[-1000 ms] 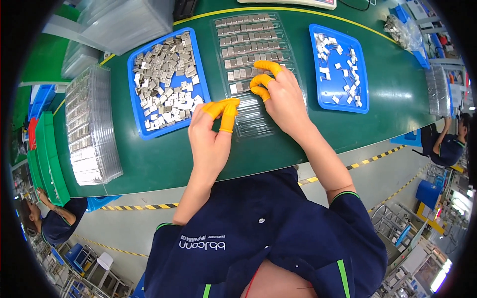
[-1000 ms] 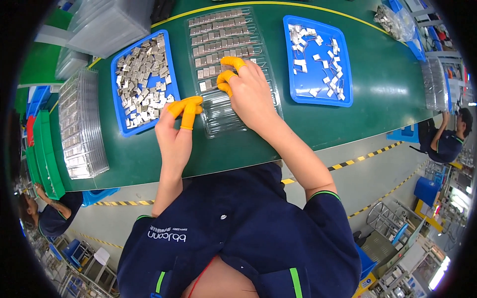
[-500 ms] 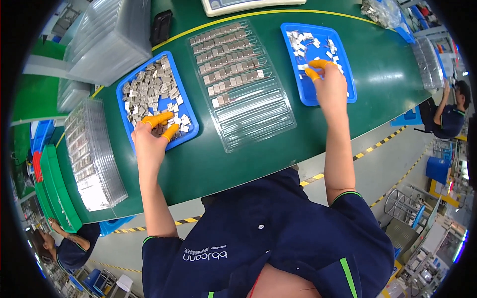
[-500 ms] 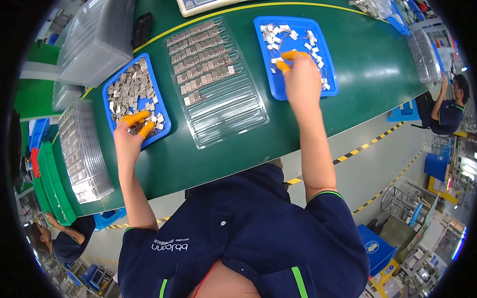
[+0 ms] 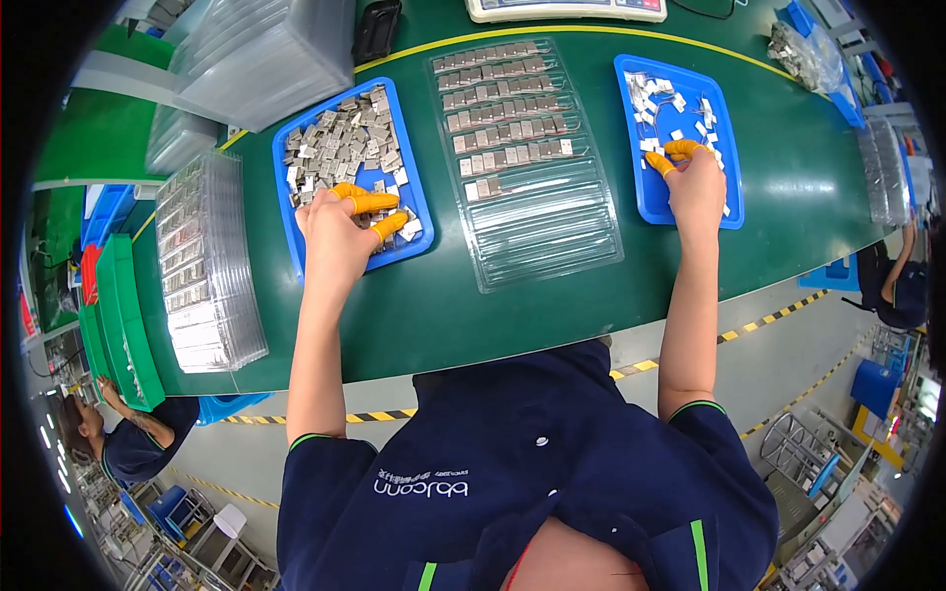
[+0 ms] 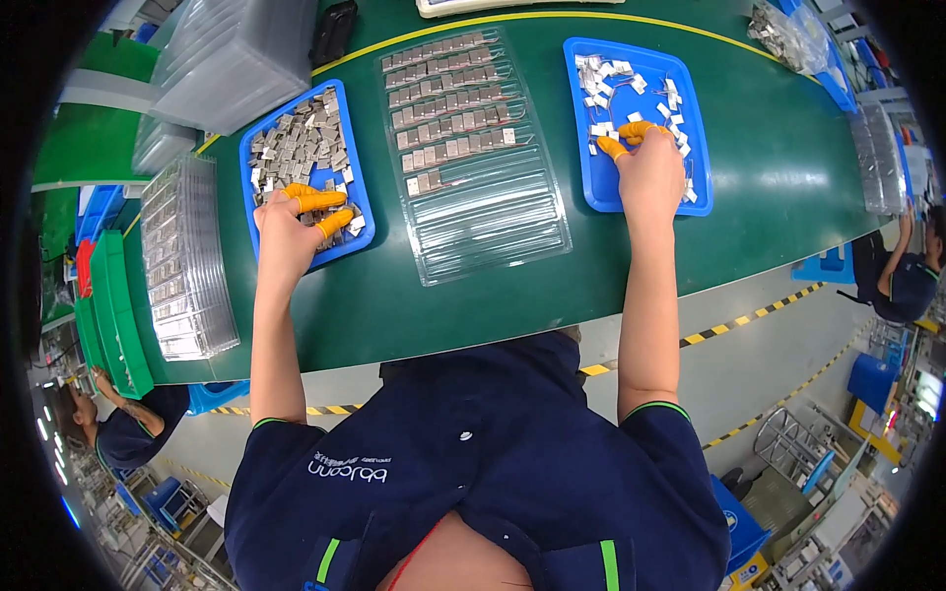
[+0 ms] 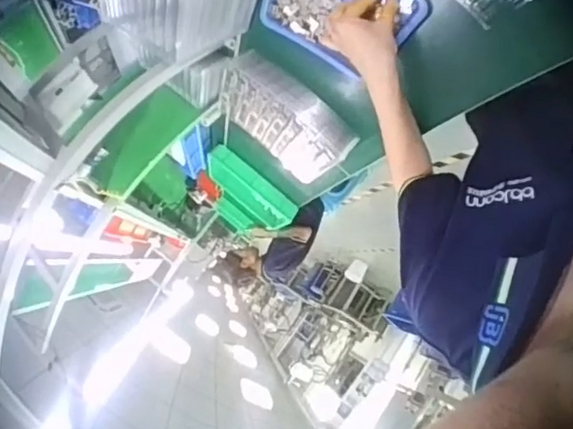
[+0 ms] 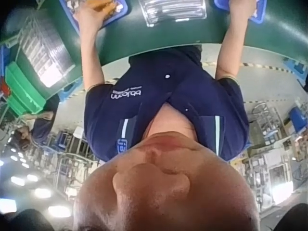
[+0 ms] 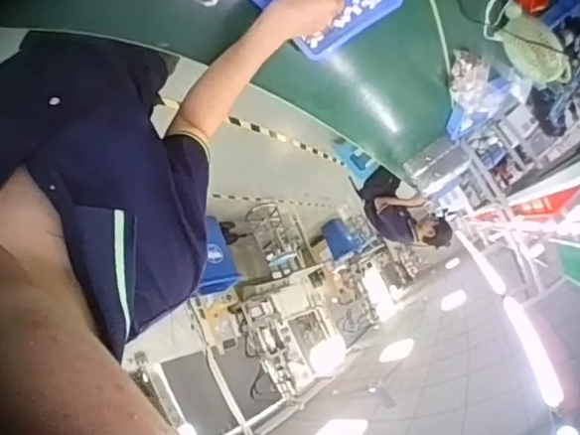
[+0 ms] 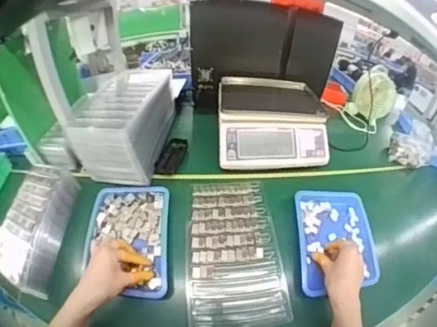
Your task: The person assembles small electronic components by inserting them into a plastic tray by hand.
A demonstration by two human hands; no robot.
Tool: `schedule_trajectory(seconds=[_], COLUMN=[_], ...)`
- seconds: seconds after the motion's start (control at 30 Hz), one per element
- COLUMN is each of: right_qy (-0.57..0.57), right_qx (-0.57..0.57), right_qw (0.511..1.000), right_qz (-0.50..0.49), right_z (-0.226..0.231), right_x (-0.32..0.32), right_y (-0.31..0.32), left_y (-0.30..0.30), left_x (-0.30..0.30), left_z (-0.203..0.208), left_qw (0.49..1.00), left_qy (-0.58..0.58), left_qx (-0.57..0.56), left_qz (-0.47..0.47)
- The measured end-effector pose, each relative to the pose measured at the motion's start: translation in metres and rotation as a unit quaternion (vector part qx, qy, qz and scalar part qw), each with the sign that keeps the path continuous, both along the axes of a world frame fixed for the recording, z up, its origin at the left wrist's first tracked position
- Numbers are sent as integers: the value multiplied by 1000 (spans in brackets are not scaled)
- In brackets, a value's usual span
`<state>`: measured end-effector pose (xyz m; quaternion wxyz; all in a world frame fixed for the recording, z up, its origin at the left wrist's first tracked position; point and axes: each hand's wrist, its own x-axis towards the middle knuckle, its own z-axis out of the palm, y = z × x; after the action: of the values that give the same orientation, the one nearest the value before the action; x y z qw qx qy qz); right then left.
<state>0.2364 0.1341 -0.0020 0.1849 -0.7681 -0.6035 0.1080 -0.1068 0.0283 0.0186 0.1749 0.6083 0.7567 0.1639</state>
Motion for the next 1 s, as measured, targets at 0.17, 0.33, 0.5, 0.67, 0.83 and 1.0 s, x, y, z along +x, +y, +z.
schedule_trajectory(seconds=[0.17,0.33,0.5,0.67,0.83,1.0], right_qy=[-7,440,529,791,710,620], right_qx=[0,207,166,63,-18,-43], right_qw=[1000,872,824,585,674,758], right_qz=[2,59,119,165,203,200], right_z=[-5,10,26,16,7,13], right_x=[1,-7,-43,-81,-87,-91], right_y=[0,-14,-40,-58,-73,-83], left_y=[-8,-14,-16,-14,-13,-14], left_x=[-1,7,20,51,84,97], left_z=[-11,-1,-11,7,-1,-8], left_qw=[996,957,924,847,784,702], left_qy=[-12,-248,-347,-521,-612,-706], left_qx=[92,98,155,63,53,37], left_qz=[-15,117,42,82,87,91])
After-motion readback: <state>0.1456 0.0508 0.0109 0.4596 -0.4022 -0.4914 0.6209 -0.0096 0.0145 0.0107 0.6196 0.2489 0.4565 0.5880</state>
